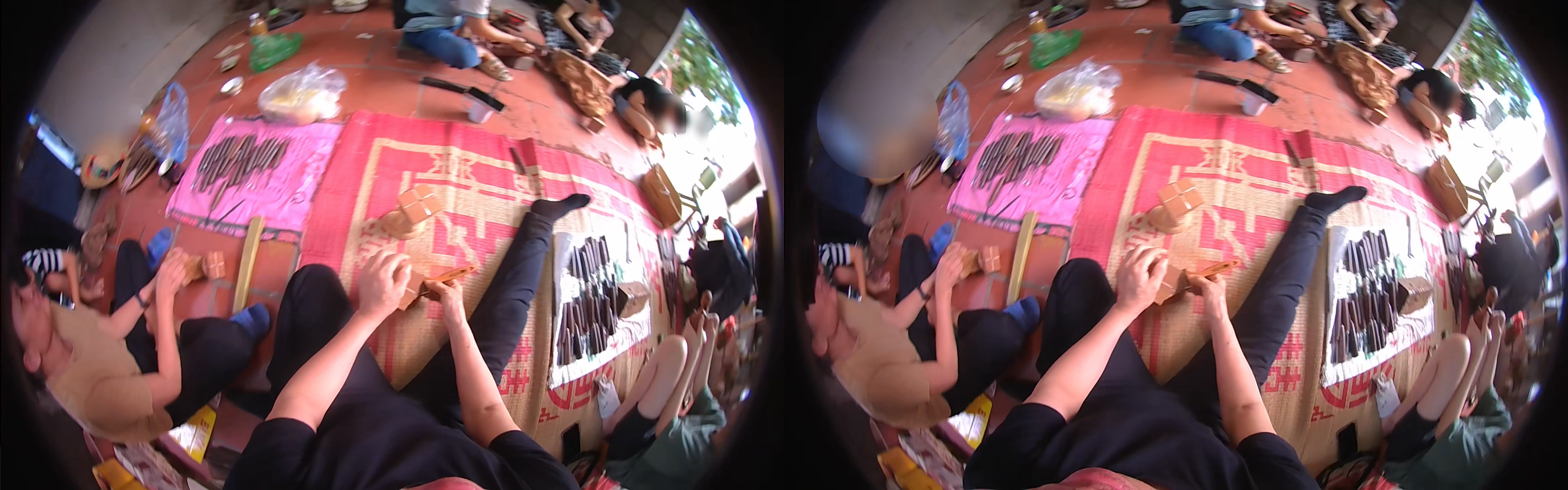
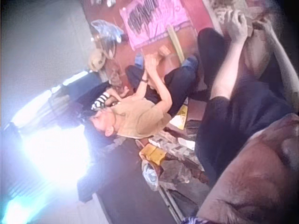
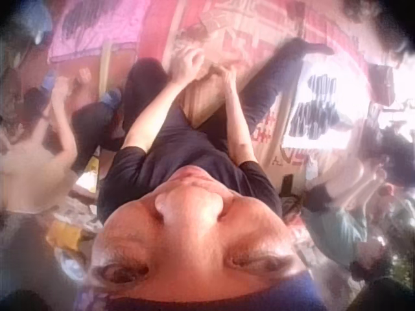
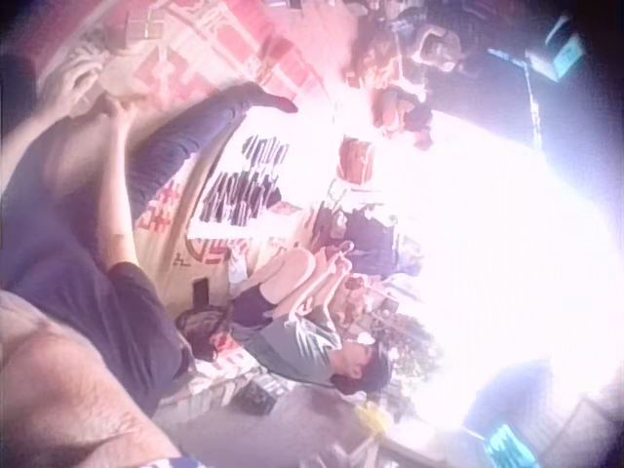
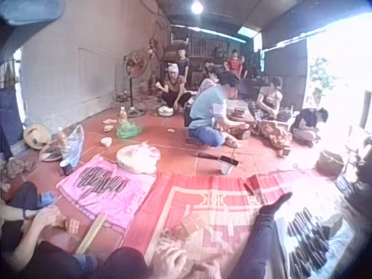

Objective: The person sits on a mat and uses a small carving tool to shape a wooden block held in their left hand. They repeatedly scrape and smooth the wood surface, occasionally rotating the block to work on different sides.

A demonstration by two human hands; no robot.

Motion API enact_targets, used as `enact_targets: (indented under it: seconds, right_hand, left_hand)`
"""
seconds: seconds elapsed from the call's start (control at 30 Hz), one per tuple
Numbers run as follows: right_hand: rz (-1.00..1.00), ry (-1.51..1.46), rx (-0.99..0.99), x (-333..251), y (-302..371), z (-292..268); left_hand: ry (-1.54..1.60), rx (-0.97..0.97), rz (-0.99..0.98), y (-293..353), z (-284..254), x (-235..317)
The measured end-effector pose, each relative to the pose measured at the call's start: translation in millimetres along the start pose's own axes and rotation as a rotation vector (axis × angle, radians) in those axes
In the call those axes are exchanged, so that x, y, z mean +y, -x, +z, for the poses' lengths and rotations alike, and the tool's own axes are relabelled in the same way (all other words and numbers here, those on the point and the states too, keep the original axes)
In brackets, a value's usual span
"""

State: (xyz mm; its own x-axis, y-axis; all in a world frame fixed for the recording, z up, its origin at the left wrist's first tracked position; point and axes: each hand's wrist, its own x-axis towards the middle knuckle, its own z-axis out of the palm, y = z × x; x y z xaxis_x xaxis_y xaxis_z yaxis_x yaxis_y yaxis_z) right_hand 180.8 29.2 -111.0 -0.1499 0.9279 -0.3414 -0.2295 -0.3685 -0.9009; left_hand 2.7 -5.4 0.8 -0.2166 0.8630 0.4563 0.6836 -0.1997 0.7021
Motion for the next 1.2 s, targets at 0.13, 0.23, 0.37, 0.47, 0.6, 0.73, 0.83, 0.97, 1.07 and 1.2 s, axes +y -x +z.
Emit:
enact_targets:
  seconds: [0.13,0.23,0.37,0.47,0.6,0.73,0.83,0.97,1.07,1.2]
  right_hand:
    - [0.001,-0.027,0.052,-32.3,13.6,11.2]
    - [-0.019,-0.155,-0.019,-56.7,25.4,33.8]
    - [-0.097,0.13,0.026,-30.4,8.3,29.6]
    - [-0.041,0.157,0.051,-44.4,10.7,20.5]
    - [-0.05,-0.114,0.029,-53.9,23.1,37.8]
    - [0.008,0.048,0.072,-12.3,12.5,18.3]
    - [-0.086,0.271,0.164,-16.2,8.7,15.5]
    - [-0.032,-0.243,0.042,-30.5,20.2,37.3]
    - [-0.01,0.105,0.128,-26.3,23.9,17.0]
    - [-0.09,0.035,0.12,-37.4,27.8,22.1]
  left_hand:
    - [-0.008,-0.005,0.033,1.2,-1.1,-2.3]
    - [0.026,-0.028,-0.019,3.3,0.4,-2.4]
    - [0.052,-0.07,-0.041,-1.7,0.6,-2.6]
    - [0.061,-0.069,-0.049,-1.3,1.3,-5.2]
    - [0.018,-0.081,-0.054,1.5,0.4,-4.4]
    - [0.008,-0.118,-0.032,3.6,-2.9,1.0]
    - [-0.009,-0.121,-0.015,4.1,-3.3,-1.0]
    - [-0.039,-0.119,-0.001,-4.6,2.0,0.6]
    - [0.019,-0.137,-0.025,-2.6,3.2,-0.6]
    - [0.006,-0.159,-0.03,-3.0,4.1,-2.2]
